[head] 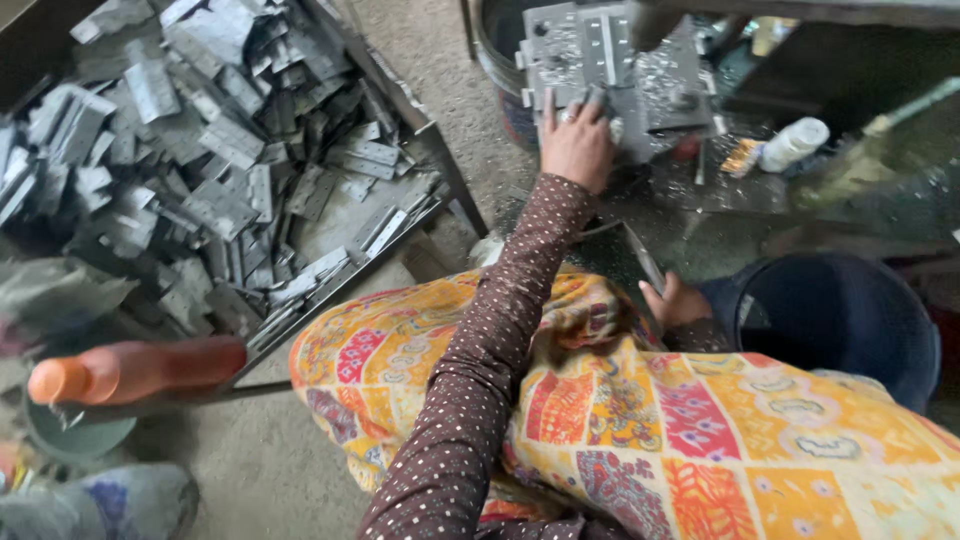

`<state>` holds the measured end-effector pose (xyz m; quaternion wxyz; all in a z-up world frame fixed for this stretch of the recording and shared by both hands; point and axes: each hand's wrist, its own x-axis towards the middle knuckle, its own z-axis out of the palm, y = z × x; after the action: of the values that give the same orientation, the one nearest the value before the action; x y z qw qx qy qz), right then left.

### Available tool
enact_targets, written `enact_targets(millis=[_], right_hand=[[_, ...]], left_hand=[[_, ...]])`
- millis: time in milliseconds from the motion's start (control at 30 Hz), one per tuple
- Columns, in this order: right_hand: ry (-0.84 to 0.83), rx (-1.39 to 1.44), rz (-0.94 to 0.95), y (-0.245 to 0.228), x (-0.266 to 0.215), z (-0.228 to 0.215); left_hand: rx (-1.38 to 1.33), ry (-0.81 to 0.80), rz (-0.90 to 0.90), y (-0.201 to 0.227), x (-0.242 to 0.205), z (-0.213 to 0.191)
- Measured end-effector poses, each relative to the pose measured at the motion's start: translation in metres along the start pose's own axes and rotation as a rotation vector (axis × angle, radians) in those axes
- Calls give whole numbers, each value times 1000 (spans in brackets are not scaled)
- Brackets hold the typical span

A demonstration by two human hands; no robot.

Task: The person repeatedly picks up small metal brackets from a bin, places them under a drill press, and operates the machine to drill holes. After drilling, the person removes the bracket and places it into a nearby bin.

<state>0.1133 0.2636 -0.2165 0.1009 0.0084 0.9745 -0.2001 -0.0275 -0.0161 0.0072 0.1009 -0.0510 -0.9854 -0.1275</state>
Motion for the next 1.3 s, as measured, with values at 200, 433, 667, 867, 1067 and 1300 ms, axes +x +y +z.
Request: enact_targets(millis=[200, 433, 667, 867, 1067, 1300], right_hand=[[-53, -224, -105, -21, -4, -74], [-61, -267, -85, -50, -13, -106], [-89, -322, -26, -54, -20, -110], [-100, -315, -8, -60, -24, -114], [-107, -303, -12, -66, -25, -117], [-112, -229, 6, -74, -24, -120]], left_hand=[[-273, 607, -208, -81, -88, 16], [-147, 628, -892, -269, -131, 45], [-43, 119, -911, -343, -109, 77], [-9, 3, -914, -361, -81, 97], [343, 191, -732, -383, -82, 128], [-61, 356, -976, -392, -155, 101]])
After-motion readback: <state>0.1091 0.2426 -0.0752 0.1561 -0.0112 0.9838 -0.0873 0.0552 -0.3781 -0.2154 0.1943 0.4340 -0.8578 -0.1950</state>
